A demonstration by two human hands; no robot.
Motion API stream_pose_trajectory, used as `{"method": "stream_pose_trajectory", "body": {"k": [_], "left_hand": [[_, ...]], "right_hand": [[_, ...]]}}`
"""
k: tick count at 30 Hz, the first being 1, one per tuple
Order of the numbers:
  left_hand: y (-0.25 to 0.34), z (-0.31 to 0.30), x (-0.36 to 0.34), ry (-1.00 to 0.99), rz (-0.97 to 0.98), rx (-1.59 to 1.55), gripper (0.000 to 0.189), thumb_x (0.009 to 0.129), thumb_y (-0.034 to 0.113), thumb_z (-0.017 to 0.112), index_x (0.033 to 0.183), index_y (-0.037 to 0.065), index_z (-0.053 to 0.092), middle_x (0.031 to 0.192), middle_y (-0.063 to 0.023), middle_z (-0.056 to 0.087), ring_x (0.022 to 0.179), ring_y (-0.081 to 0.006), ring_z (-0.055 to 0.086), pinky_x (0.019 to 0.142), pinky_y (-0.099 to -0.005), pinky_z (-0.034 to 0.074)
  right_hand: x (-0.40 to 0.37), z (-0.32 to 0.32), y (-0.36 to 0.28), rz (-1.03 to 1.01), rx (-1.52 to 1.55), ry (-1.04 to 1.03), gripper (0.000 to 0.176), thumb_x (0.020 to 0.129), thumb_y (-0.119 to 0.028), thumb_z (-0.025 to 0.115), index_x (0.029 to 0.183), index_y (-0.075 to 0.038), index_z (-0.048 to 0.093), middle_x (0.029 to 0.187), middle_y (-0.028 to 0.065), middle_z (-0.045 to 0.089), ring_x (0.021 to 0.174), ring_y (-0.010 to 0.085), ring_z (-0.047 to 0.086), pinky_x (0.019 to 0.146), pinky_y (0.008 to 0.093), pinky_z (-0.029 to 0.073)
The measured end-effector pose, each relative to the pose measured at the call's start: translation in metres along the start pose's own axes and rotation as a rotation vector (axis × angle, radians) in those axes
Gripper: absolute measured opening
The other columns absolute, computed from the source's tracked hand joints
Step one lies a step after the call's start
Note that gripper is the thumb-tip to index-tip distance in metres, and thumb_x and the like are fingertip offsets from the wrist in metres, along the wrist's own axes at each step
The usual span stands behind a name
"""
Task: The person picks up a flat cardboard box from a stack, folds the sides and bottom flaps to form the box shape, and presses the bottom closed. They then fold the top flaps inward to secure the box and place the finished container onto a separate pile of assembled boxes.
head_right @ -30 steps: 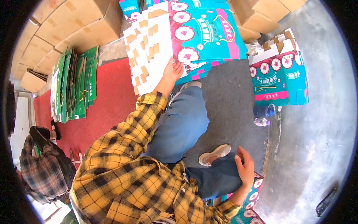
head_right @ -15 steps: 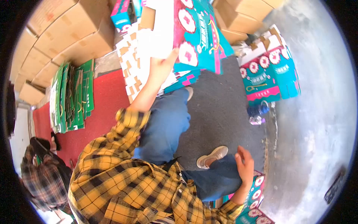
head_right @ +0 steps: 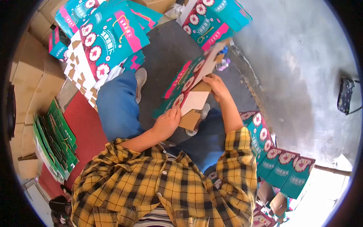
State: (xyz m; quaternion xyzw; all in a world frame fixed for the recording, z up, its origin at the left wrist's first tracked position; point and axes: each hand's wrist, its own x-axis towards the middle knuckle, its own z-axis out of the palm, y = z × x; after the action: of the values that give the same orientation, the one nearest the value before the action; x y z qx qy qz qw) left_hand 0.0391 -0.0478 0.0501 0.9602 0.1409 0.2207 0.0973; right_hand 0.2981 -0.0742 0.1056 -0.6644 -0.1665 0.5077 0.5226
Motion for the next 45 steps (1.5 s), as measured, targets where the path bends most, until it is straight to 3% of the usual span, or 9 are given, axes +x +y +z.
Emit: {"method": "stream_pose_trajectory", "body": {"k": [10, 18, 19, 24, 32, 36, 41, 43, 45], "left_hand": [[-0.019, -0.015, 0.001, -0.427, -0.14, -0.823, 0.06, 0.081, 0.022, 0.066, 0.132, 0.0, 0.041, 0.14, -0.0233, 0.037, 0.126, -0.0386, 0.042, 0.103, -0.0419, 0.039], [-0.07, -0.074, 0.033, 0.308, -0.346, -0.663, 0.04, 0.087, 0.016, 0.064, 0.122, 0.0, 0.053, 0.131, -0.0183, 0.049, 0.123, -0.0319, 0.047, 0.103, -0.0388, 0.037], [-0.075, -0.094, 0.039, 0.376, -0.315, -0.543, 0.04, 0.087, 0.015, 0.064, 0.122, 0.0, 0.053, 0.132, -0.0182, 0.05, 0.123, -0.0315, 0.047, 0.103, -0.0389, 0.036], [-0.077, -0.177, 0.064, 0.612, -0.196, -0.261, 0.045, 0.081, 0.013, 0.07, 0.121, -0.002, 0.054, 0.126, -0.02, 0.053, 0.115, -0.0333, 0.053, 0.097, -0.0388, 0.041], [-0.092, -0.151, 0.066, -0.098, -0.145, -0.336, 0.057, 0.082, 0.03, 0.069, 0.125, -0.001, 0.051, 0.125, -0.0195, 0.055, 0.116, -0.0357, 0.052, 0.098, -0.0389, 0.041], [-0.052, -0.09, 0.078, -0.187, -0.134, -0.436, 0.064, 0.087, 0.038, 0.061, 0.135, 0.002, 0.041, 0.131, -0.0199, 0.049, 0.12, -0.0367, 0.049, 0.097, -0.0407, 0.043], [-0.022, -0.021, 0.069, -0.262, -0.291, -0.585, 0.049, 0.091, 0.024, 0.051, 0.133, 0.002, 0.039, 0.114, -0.022, 0.053, 0.102, -0.0382, 0.056, 0.084, -0.0459, 0.048], [-0.021, 0.001, 0.059, -0.334, -0.402, -0.53, 0.048, 0.091, 0.015, 0.049, 0.136, 0.003, 0.038, 0.12, -0.0231, 0.052, 0.107, -0.0382, 0.055, 0.088, -0.0452, 0.047], [-0.014, 0.015, 0.04, -0.289, -0.395, -0.487, 0.049, 0.09, 0.013, 0.049, 0.136, 0.001, 0.037, 0.121, -0.0231, 0.052, 0.108, -0.0381, 0.055, 0.089, -0.0448, 0.047]], "right_hand": [[-0.018, -0.016, 0.024, -0.053, -0.128, -0.13, 0.037, 0.086, -0.008, 0.053, 0.123, -0.001, 0.055, 0.108, 0.0064, 0.064, 0.093, 0.0143, 0.062, 0.079, 0.0262, 0.05], [-0.035, -0.01, -0.048, -0.296, -0.537, -0.165, 0.032, 0.088, -0.007, 0.056, 0.119, 0.0, 0.057, 0.102, 0.0034, 0.065, 0.092, 0.0128, 0.06, 0.081, 0.0289, 0.048], [-0.036, -0.008, -0.054, -0.585, -0.754, -0.072, 0.03, 0.086, -0.004, 0.055, 0.116, -0.004, 0.059, 0.092, 0.0062, 0.067, 0.083, 0.0166, 0.062, 0.077, 0.0304, 0.049], [-0.053, 0.002, -0.108, -0.689, -1.095, -0.003, 0.027, 0.083, -0.004, 0.057, 0.108, -0.01, 0.063, 0.088, 0.0182, 0.065, 0.083, 0.0333, 0.064, 0.075, 0.0375, 0.05], [-0.07, 0.016, -0.137, -0.986, -1.639, -0.005, 0.014, 0.076, -0.005, 0.056, 0.084, -0.012, 0.065, 0.081, 0.006, 0.061, 0.083, 0.0283, 0.062, 0.073, 0.0427, 0.049], [-0.069, 0.034, -0.133, -1.316, -1.748, -0.165, 0.011, 0.07, -0.008, 0.057, 0.077, -0.014, 0.063, 0.074, 0.0011, 0.057, 0.087, 0.0208, 0.059, 0.093, 0.0371, 0.043], [-0.045, 0.025, -0.087, -1.184, -1.913, -0.079, 0.029, 0.071, -0.011, 0.062, 0.1, -0.012, 0.063, 0.1, 0.0058, 0.06, 0.108, 0.0228, 0.054, 0.106, 0.042, 0.036], [-0.043, 0.019, -0.056, -1.121, -1.573, 0.52, 0.047, 0.075, -0.016, 0.066, 0.12, -0.01, 0.056, 0.118, 0.0137, 0.057, 0.118, 0.0306, 0.049, 0.104, 0.0425, 0.037], [-0.033, -0.001, -0.015, -0.889, -1.412, 0.52, 0.059, 0.076, -0.021, 0.067, 0.13, -0.009, 0.047, 0.126, 0.0185, 0.051, 0.12, 0.0331, 0.047, 0.104, 0.0423, 0.037]]}}
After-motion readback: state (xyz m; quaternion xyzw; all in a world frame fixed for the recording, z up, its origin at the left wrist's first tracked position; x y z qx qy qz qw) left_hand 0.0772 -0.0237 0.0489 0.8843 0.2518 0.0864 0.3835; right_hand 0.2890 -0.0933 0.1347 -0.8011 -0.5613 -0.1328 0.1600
